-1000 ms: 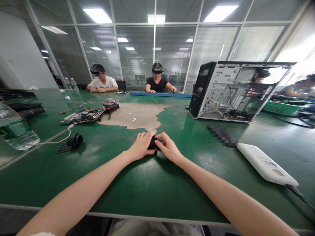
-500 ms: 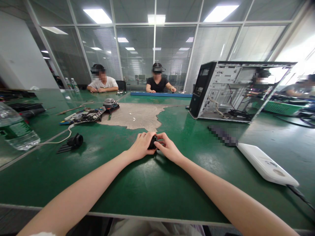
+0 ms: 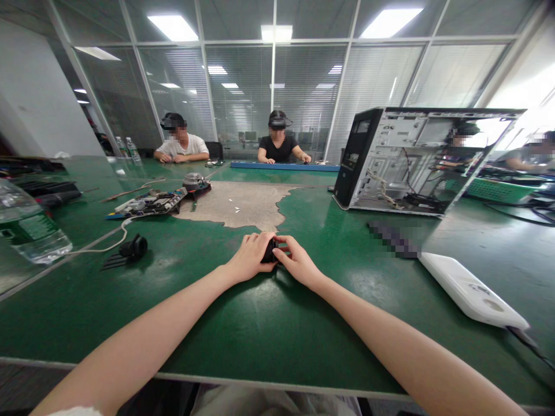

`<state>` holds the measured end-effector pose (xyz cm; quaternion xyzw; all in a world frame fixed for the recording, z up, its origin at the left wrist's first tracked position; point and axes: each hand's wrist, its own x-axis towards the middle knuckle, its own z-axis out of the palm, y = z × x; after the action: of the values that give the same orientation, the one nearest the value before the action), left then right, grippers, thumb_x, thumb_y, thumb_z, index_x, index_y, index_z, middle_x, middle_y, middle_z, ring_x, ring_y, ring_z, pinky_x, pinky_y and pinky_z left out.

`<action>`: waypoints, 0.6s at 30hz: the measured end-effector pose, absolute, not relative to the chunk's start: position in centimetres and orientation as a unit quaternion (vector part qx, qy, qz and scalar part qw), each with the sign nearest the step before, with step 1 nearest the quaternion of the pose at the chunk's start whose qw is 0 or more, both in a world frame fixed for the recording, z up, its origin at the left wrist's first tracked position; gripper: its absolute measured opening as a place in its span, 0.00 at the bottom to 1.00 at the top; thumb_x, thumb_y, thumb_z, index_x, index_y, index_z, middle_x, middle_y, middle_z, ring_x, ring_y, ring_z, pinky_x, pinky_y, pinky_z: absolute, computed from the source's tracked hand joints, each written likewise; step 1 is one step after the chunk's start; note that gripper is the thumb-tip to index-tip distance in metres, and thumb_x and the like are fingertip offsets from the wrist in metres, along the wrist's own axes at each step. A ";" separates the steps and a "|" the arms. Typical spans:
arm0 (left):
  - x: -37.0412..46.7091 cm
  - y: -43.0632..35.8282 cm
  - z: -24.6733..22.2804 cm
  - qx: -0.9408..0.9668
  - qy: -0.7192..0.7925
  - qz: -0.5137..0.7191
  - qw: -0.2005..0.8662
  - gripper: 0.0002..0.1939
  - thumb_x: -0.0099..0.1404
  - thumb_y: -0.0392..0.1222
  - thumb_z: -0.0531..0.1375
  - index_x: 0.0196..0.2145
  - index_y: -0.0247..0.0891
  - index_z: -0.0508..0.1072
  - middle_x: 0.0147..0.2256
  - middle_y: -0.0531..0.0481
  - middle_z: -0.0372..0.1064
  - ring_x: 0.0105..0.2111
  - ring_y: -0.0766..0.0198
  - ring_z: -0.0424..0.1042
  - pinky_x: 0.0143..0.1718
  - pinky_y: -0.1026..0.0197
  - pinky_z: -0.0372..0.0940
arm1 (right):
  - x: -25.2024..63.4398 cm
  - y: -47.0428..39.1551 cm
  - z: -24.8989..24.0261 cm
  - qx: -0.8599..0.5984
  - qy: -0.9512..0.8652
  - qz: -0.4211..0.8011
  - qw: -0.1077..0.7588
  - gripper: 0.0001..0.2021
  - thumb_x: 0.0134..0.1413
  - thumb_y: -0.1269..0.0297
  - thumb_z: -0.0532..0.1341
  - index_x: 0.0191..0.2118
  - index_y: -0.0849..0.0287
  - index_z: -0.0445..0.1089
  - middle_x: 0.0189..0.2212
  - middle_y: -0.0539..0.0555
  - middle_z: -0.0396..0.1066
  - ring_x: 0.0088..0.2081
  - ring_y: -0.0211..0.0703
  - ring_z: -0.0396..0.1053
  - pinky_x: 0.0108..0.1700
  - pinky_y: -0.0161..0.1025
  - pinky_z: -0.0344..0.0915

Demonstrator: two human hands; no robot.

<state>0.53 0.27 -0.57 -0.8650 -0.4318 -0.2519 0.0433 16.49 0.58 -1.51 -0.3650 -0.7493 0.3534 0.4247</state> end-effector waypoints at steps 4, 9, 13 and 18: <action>0.5 0.2 -0.5 -0.865 -0.432 -0.252 0.041 0.30 0.49 0.41 0.59 0.48 0.39 0.52 0.46 0.46 0.58 0.42 0.55 0.59 0.42 0.54 0.52 | 16.5 0.5 -1.4 -0.353 -0.754 0.361 0.421 0.12 0.50 0.64 0.53 0.43 0.57 0.57 0.39 0.54 0.62 0.37 0.38 0.65 0.35 0.37 0.66; 0.4 0.2 -0.5 -0.866 -0.430 -0.252 0.039 0.31 0.49 0.42 0.59 0.49 0.39 0.51 0.46 0.46 0.58 0.42 0.55 0.58 0.43 0.54 0.51 | 16.5 0.4 -1.4 -0.342 -0.774 0.298 0.442 0.08 0.51 0.65 0.52 0.39 0.57 0.59 0.38 0.53 0.61 0.41 0.39 0.63 0.36 0.36 0.65; 0.5 0.2 -0.6 -0.866 -0.431 -0.251 0.042 0.31 0.49 0.42 0.59 0.49 0.39 0.51 0.46 0.45 0.58 0.42 0.55 0.58 0.42 0.55 0.51 | 16.5 0.4 -1.6 -0.339 -0.776 0.293 0.444 0.09 0.50 0.67 0.53 0.40 0.57 0.58 0.39 0.54 0.61 0.43 0.40 0.63 0.36 0.36 0.65; 0.5 0.3 -0.5 -0.866 -0.430 -0.252 0.039 0.30 0.49 0.42 0.59 0.49 0.39 0.51 0.47 0.46 0.58 0.42 0.55 0.58 0.42 0.54 0.51 | 16.4 0.6 -1.7 -0.360 -0.759 0.321 0.438 0.13 0.50 0.65 0.53 0.44 0.57 0.56 0.43 0.56 0.59 0.42 0.41 0.63 0.34 0.36 0.66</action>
<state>0.52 0.27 -0.55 -0.8662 -0.4298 -0.2521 0.0388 16.45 0.55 -1.72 -0.3597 -0.7589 0.3206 0.4382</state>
